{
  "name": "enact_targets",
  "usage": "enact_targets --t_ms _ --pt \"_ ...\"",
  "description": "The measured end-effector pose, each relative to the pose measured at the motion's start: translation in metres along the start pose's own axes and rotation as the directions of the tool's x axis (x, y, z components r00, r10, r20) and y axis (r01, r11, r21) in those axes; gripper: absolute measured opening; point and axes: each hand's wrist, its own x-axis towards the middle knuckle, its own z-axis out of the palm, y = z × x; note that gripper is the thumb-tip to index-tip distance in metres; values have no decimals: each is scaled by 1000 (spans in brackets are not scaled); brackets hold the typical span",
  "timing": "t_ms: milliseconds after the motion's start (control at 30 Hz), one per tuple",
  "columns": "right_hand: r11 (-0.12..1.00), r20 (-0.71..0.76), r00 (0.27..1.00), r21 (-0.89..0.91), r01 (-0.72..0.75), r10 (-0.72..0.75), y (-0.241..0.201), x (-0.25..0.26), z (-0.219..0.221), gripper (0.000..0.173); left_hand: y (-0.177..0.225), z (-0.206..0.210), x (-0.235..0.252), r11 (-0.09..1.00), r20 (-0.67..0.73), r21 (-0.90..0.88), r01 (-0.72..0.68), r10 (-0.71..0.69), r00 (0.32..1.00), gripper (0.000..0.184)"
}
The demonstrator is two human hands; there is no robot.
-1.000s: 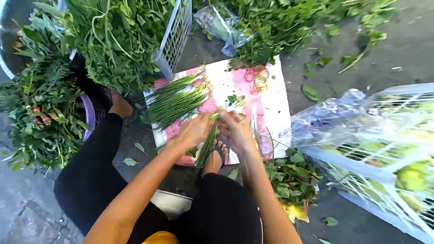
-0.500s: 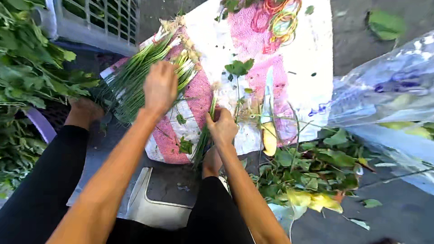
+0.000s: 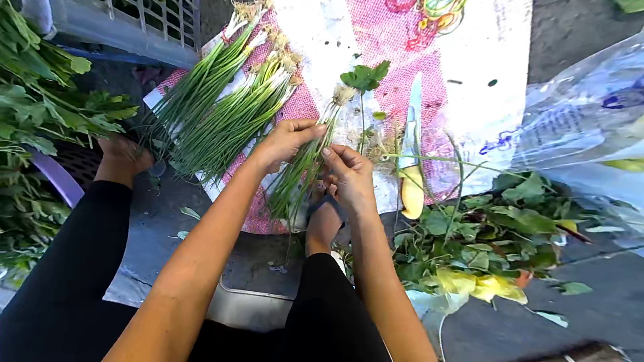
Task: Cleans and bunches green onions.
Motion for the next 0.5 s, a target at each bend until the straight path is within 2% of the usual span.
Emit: enact_targets --t_ms 67,133,200,267,367,500 --pt "994 -57 997 -98 44 -50 1 -2 2 25 0 -6 3 995 6 -79 56 -56 998 28" --pt "941 -95 972 -285 182 -217 4 -5 5 35 -1 -7 3 984 -17 -150 98 -102 995 27" --pt "822 -81 891 -432 372 -446 7 -4 7 37 -3 -4 3 970 -53 -192 146 -159 986 27" --pt "708 -5 815 -499 500 -580 7 1 10 36 -5 1 4 959 -84 -224 172 -195 977 26" --pt "611 68 765 -558 561 -640 9 5 13 34 -7 11 4 951 -131 -245 189 -226 965 26" --pt "545 26 705 -615 571 -709 11 9 18 17 -5 20 -4 970 -187 -170 174 -205 961 27"
